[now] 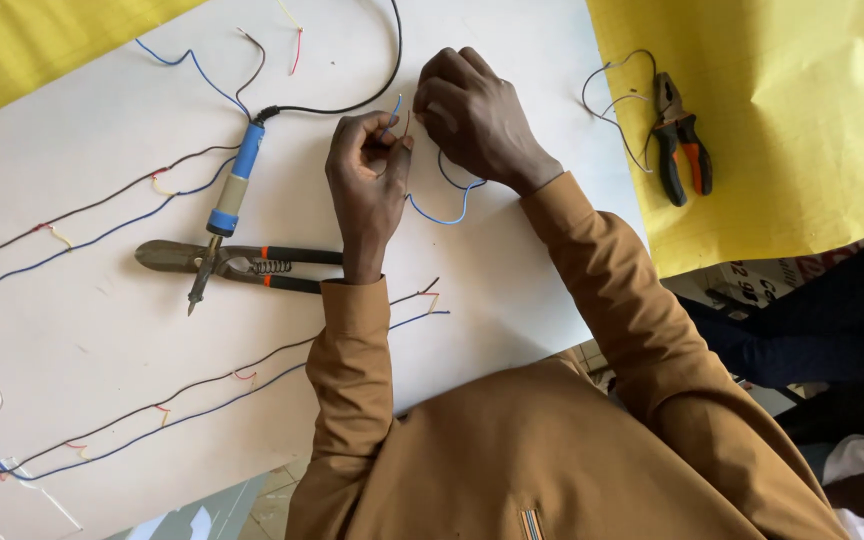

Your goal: Soldering and preparing electrical wires on a template board using a soldering iron and wire strippers.

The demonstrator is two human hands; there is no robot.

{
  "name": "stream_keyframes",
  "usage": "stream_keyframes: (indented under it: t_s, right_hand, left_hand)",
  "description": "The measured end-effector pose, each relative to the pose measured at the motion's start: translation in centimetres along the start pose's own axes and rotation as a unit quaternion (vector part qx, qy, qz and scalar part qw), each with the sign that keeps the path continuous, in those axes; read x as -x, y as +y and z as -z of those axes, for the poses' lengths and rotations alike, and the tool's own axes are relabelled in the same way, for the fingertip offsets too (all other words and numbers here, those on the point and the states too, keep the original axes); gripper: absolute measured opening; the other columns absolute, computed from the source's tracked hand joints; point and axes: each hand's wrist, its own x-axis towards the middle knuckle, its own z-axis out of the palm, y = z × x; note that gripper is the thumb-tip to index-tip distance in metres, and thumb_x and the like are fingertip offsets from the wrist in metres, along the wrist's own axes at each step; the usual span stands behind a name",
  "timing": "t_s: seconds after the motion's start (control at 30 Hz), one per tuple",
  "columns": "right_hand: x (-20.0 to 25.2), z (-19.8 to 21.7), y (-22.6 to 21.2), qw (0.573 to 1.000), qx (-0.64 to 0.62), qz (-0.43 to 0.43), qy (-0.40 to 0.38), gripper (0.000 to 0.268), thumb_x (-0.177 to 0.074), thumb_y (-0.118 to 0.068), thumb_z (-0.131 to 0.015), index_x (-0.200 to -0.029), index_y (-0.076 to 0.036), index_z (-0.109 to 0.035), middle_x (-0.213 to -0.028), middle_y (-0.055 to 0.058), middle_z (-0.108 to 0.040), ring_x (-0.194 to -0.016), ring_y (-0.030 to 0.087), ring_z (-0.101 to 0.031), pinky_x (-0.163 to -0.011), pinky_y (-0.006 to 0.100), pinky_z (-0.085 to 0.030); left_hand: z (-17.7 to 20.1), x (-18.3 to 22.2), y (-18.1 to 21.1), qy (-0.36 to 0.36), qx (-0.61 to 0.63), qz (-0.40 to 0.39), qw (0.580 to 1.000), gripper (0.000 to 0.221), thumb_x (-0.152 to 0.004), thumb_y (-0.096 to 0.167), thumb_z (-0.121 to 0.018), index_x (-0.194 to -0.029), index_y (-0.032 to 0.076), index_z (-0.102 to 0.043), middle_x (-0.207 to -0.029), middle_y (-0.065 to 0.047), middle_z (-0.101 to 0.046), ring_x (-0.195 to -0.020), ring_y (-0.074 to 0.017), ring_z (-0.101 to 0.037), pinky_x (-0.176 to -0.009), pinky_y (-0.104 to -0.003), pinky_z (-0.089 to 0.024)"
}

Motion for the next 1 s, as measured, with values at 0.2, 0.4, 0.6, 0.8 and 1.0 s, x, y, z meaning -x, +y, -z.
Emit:
stream_keyframes:
  t_s: [0.2,0.4,0.6,0.8,1.0]
  right_hand:
    - [1.7,-0.1,-1.2,0.996,-0.063,0.022,0.053,0.006,-0.107,-0.002,-0.071,-0.107,-0.008,-0.067,-0.112,0.011,-0.066,-0.094,0.033,-0.055,-0.081,0.044,-0.051]
    - [2.1,-0.6,-1.1,0.994,-0.059,0.050,0.073,0.009,-0.100,-0.001,-0.069,-0.103,-0.007,-0.063,-0.108,0.012,-0.066,-0.088,0.034,-0.050,-0.078,0.046,-0.045]
    - [2.5,-1.7,-0.7,0.993,0.039,0.070,0.091,0.010,-0.095,-0.001,-0.069,-0.101,-0.007,-0.063,-0.105,0.011,-0.064,-0.085,0.033,-0.052,-0.075,0.044,-0.046]
    - [2.3,-1.6,-1.1,0.993,0.052,0.068,0.085,0.008,-0.101,-0.008,-0.070,-0.102,-0.009,-0.062,-0.102,0.010,-0.063,-0.084,0.032,-0.051,-0.074,0.044,-0.044]
    - [2.4,-2.0,-0.7,0.992,0.064,0.071,0.083,0.009,-0.096,-0.004,-0.066,-0.102,-0.008,-0.063,-0.104,0.010,-0.063,-0.085,0.032,-0.051,-0.074,0.044,-0.045]
  left_hand:
    - [-0.1,0.2,0.4,-0.029,-0.071,-0.045,0.996,0.026,-0.098,-0.005,-0.067,-0.121,0.005,-0.074,-0.117,-0.008,-0.060,-0.089,-0.0209,-0.064,-0.085,-0.034,-0.061]
    - [-0.6,0.0,-0.2,-0.029,-0.093,-0.099,0.990,0.021,-0.101,-0.005,-0.071,-0.120,0.001,-0.076,-0.112,-0.011,-0.059,-0.087,-0.0243,-0.065,-0.082,-0.036,-0.062]
    - [0.2,-1.1,-1.1,-0.069,-0.093,-0.110,0.987,0.012,-0.104,-0.001,-0.075,-0.116,0.001,-0.078,-0.102,-0.009,-0.055,-0.079,-0.0204,-0.060,-0.070,-0.035,-0.055]
    - [-0.2,0.2,-1.2,-0.049,-0.066,-0.146,0.986,0.006,-0.108,-0.004,-0.072,-0.113,-0.001,-0.073,-0.100,-0.008,-0.048,-0.075,-0.0197,-0.051,-0.067,-0.035,-0.048]
    - [-0.4,-0.3,-1.4,-0.064,-0.150,-0.184,0.969,0.009,-0.108,0.001,-0.068,-0.099,0.002,-0.067,-0.094,-0.013,-0.052,-0.091,-0.0351,-0.053,-0.079,-0.047,-0.047]
